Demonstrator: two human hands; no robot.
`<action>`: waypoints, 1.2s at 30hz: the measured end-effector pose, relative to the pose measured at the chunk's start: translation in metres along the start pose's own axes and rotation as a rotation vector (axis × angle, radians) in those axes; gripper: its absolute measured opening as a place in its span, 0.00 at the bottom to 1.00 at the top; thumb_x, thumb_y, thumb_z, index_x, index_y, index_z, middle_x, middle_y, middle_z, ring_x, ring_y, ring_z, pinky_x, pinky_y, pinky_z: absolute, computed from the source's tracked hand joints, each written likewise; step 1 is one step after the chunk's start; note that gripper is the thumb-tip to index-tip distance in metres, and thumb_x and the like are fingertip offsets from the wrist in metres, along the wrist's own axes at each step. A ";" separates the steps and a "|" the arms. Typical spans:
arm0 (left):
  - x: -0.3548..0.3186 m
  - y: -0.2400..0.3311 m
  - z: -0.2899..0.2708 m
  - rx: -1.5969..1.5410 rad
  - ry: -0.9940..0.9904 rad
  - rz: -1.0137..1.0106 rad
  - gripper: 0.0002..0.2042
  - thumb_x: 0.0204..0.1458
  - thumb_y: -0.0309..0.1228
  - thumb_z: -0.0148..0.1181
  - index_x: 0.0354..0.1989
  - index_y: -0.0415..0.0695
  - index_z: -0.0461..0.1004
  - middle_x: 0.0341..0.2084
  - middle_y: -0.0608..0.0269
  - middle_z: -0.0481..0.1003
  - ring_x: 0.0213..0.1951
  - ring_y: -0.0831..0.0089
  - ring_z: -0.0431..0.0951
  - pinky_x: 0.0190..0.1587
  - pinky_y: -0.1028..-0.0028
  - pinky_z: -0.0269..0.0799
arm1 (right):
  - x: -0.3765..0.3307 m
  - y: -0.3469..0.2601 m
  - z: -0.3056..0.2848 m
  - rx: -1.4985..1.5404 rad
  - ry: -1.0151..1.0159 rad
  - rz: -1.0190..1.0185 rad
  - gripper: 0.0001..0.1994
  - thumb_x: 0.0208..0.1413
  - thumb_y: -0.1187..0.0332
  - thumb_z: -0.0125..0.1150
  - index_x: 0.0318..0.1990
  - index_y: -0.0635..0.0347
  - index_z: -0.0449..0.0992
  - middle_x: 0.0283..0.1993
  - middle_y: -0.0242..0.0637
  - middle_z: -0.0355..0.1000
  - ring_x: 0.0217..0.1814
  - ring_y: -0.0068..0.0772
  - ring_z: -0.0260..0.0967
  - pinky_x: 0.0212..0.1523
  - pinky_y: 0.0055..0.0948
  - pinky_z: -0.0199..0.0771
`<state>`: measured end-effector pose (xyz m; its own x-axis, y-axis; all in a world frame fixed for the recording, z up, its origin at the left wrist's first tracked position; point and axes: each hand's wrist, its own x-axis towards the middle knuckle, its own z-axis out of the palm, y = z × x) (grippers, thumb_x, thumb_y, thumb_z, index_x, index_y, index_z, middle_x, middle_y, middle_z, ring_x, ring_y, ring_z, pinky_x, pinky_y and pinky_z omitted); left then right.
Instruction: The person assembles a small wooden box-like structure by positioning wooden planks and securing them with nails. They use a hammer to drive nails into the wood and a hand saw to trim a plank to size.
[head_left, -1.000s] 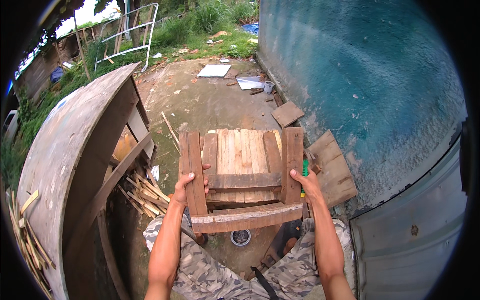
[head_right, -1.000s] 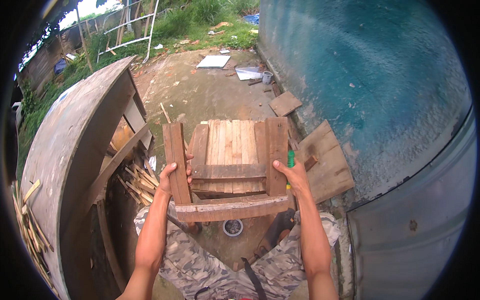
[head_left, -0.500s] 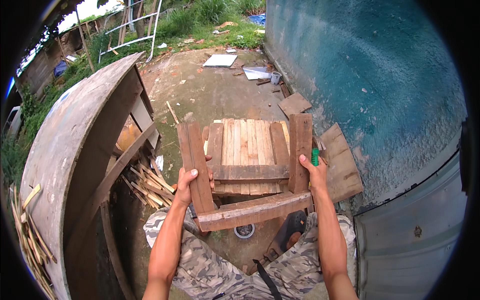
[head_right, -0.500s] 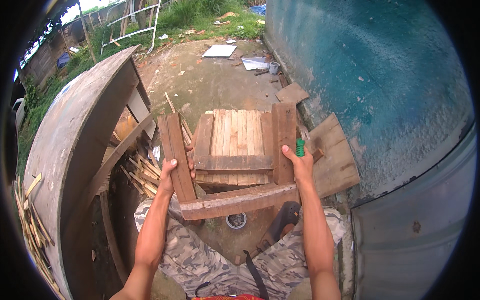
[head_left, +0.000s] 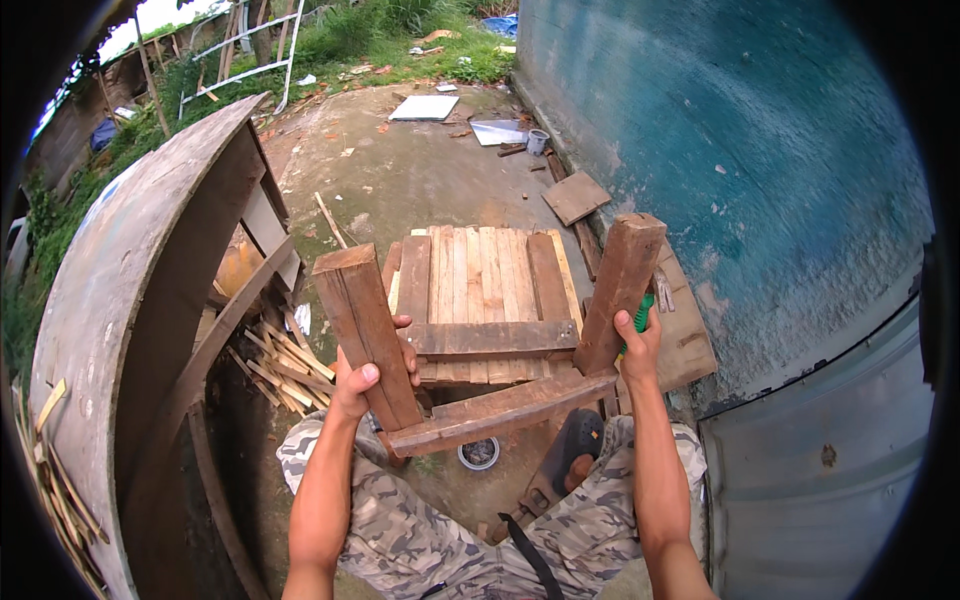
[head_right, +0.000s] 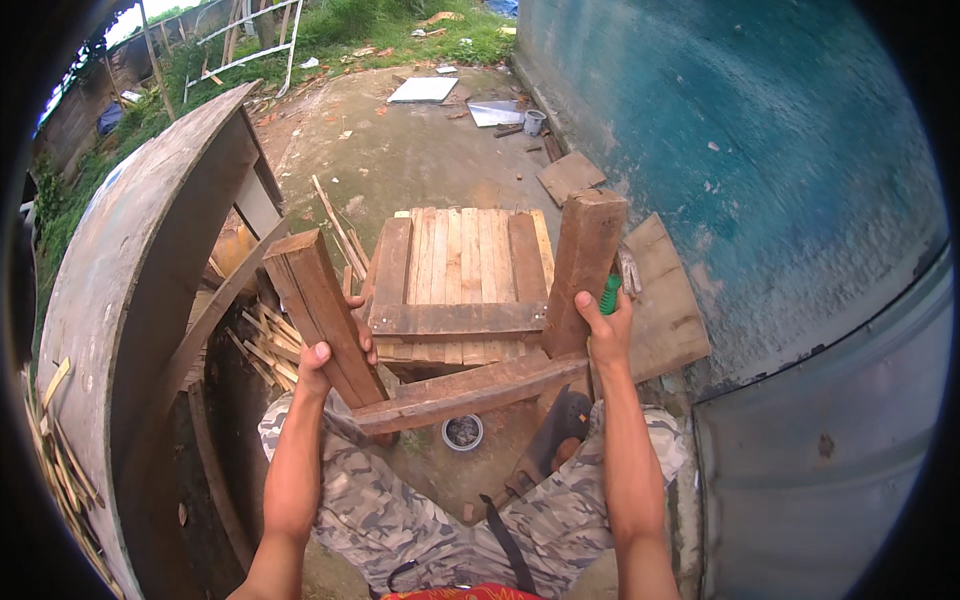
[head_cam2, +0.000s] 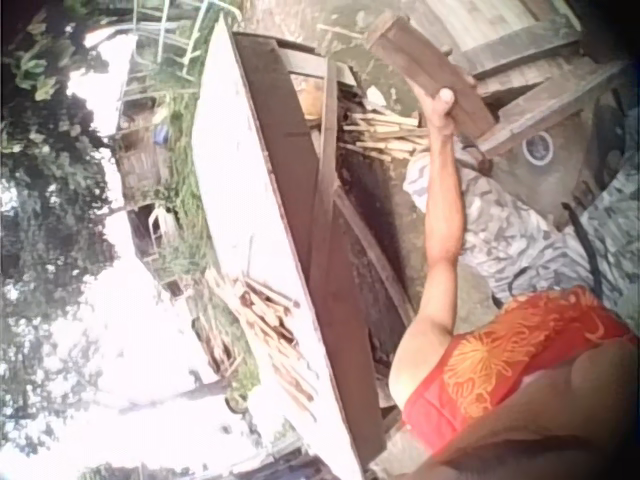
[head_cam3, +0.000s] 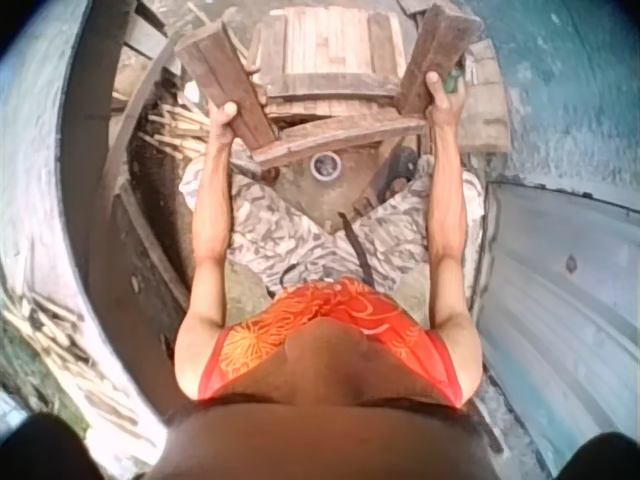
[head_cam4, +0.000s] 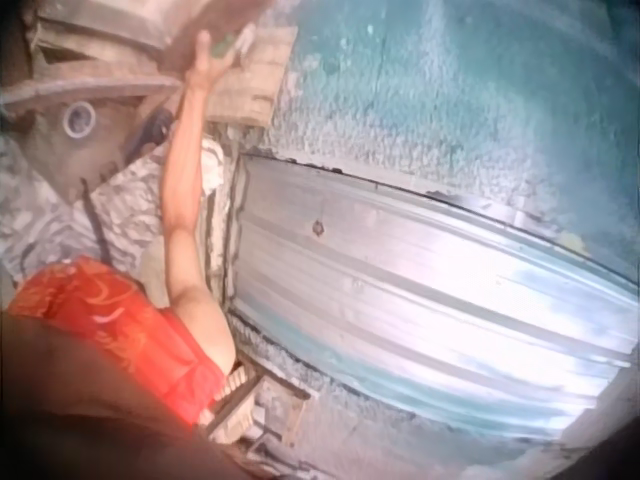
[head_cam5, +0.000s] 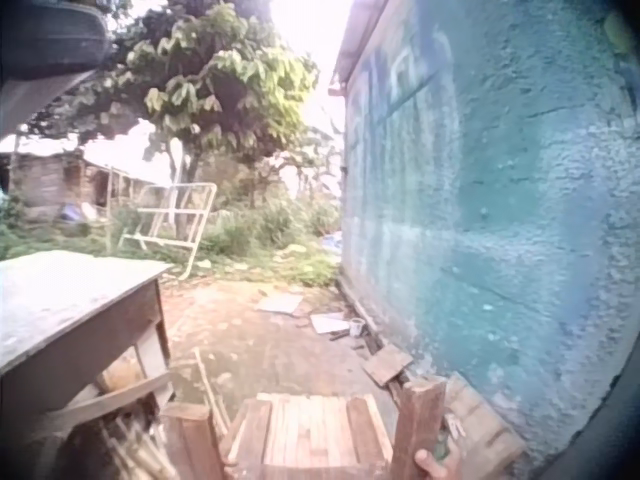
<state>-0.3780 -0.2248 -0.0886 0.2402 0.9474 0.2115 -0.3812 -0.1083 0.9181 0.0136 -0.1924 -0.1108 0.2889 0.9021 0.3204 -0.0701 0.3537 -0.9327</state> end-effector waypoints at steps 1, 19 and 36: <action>0.002 0.000 0.001 -0.007 0.039 -0.015 0.44 0.43 0.55 0.67 0.63 0.33 0.63 0.31 0.50 0.77 0.30 0.61 0.81 0.36 0.64 0.80 | 0.001 -0.001 -0.001 -0.002 0.002 0.039 0.30 0.52 0.53 0.76 0.53 0.68 0.75 0.48 0.39 0.77 0.47 0.27 0.74 0.51 0.28 0.73; 0.041 -0.023 -0.003 0.658 0.424 -0.416 0.37 0.41 0.36 0.76 0.58 0.29 0.68 0.47 0.47 0.79 0.47 0.62 0.81 0.53 0.67 0.75 | 0.012 -0.006 0.004 -0.270 -0.074 0.421 0.30 0.50 0.53 0.76 0.52 0.68 0.76 0.44 0.41 0.79 0.41 0.30 0.78 0.44 0.30 0.78; 0.057 -0.034 -0.014 0.254 0.402 -0.547 0.32 0.47 0.36 0.75 0.57 0.29 0.71 0.45 0.48 0.80 0.42 0.64 0.83 0.45 0.69 0.80 | 0.038 0.009 -0.005 -0.311 0.012 0.586 0.29 0.47 0.52 0.77 0.46 0.71 0.81 0.42 0.44 0.81 0.41 0.33 0.79 0.45 0.30 0.76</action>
<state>-0.3638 -0.1629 -0.1126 -0.0281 0.9180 -0.3956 -0.0699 0.3930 0.9169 0.0289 -0.1560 -0.1081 0.2978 0.9199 -0.2552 0.0595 -0.2847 -0.9568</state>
